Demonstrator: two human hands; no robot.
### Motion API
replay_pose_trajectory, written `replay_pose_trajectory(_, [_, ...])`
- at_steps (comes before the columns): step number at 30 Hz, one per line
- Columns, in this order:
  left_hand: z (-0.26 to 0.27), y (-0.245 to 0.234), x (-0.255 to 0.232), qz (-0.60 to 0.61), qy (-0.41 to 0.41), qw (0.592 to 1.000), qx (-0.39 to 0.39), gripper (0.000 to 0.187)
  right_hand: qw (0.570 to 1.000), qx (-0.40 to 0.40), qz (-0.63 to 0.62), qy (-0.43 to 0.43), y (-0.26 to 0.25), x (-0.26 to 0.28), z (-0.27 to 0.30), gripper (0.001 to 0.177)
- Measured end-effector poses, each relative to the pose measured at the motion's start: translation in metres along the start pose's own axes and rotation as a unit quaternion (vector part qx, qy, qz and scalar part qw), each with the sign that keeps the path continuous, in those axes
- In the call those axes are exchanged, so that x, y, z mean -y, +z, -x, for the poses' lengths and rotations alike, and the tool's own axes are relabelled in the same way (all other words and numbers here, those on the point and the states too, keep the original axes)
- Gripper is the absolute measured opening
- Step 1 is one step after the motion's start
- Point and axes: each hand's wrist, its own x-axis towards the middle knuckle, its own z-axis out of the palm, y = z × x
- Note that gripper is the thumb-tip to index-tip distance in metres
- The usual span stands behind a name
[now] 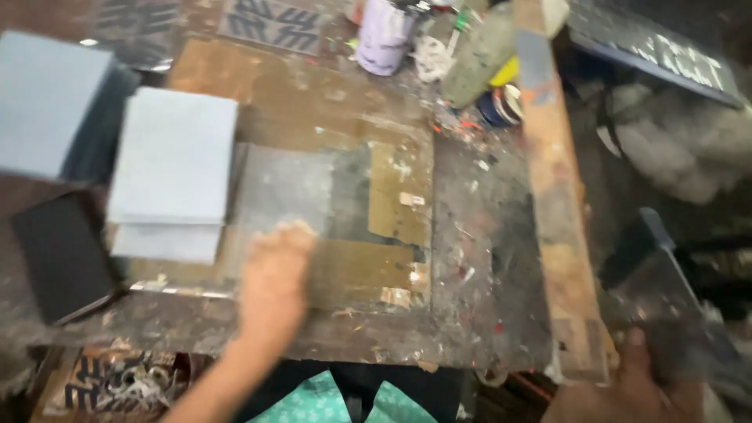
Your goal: The person performs screen printing by placing a white sheet under a screen frame, pouring black ink onto the screen, and using a squeegee to pull the ink across the mesh. They lift the screen to reveal the printed sheet and repeat the process.
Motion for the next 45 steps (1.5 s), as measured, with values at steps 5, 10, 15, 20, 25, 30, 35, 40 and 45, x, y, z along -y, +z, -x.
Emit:
replay_pose_trajectory(5, [-0.026, 0.065, -0.070, -0.091, 0.101, 0.937, 0.322, 0.088, 0.998, -0.020, 0.029, 0.042, 0.020, -0.021, -0.065, 0.026])
replay_pose_trajectory(10, [-0.071, 0.127, -0.061, -0.077, 0.115, 0.948, 0.287, 0.082, 0.992, 0.099, 0.052, 0.060, -0.041, -0.069, -0.068, 0.025])
replay_pose_trajectory(15, [-0.042, 0.099, -0.091, -0.088, 0.129, 0.923, 0.351, 0.088, 0.981, 0.157, 0.091, 0.071, -0.115, -0.117, -0.078, 0.022])
replay_pose_trajectory(20, [-0.011, 0.081, -0.103, -0.073, 0.156, 0.893, 0.415, 0.096, 0.984, 0.156, 0.089, -0.003, -0.141, -0.139, -0.080, 0.015])
replay_pose_trajectory(25, [-0.071, 0.126, -0.070, -0.095, 0.107, 0.914, 0.380, 0.092, 0.979, 0.160, 0.082, -0.093, -0.123, -0.141, -0.089, 0.008])
replay_pose_trajectory(30, [-0.075, 0.125, -0.075, -0.111, 0.111, 0.927, 0.340, 0.090, 0.969, 0.159, 0.075, -0.175, -0.090, -0.142, -0.090, 0.007])
replay_pose_trajectory(35, [-0.023, 0.073, -0.101, -0.071, 0.128, 0.901, 0.409, 0.093, 0.973, 0.139, 0.071, -0.170, -0.095, -0.137, -0.063, 0.006])
replay_pose_trajectory(40, [-0.007, 0.060, -0.092, -0.002, 0.154, 0.882, 0.446, 0.091, 0.986, 0.079, 0.055, -0.135, -0.072, -0.098, -0.043, 0.012])
replay_pose_trajectory(45, [-0.062, 0.067, -0.066, 0.074, 0.117, 0.944, 0.299, 0.083, 0.993, 0.026, 0.050, -0.107, 0.008, -0.029, -0.067, 0.021])
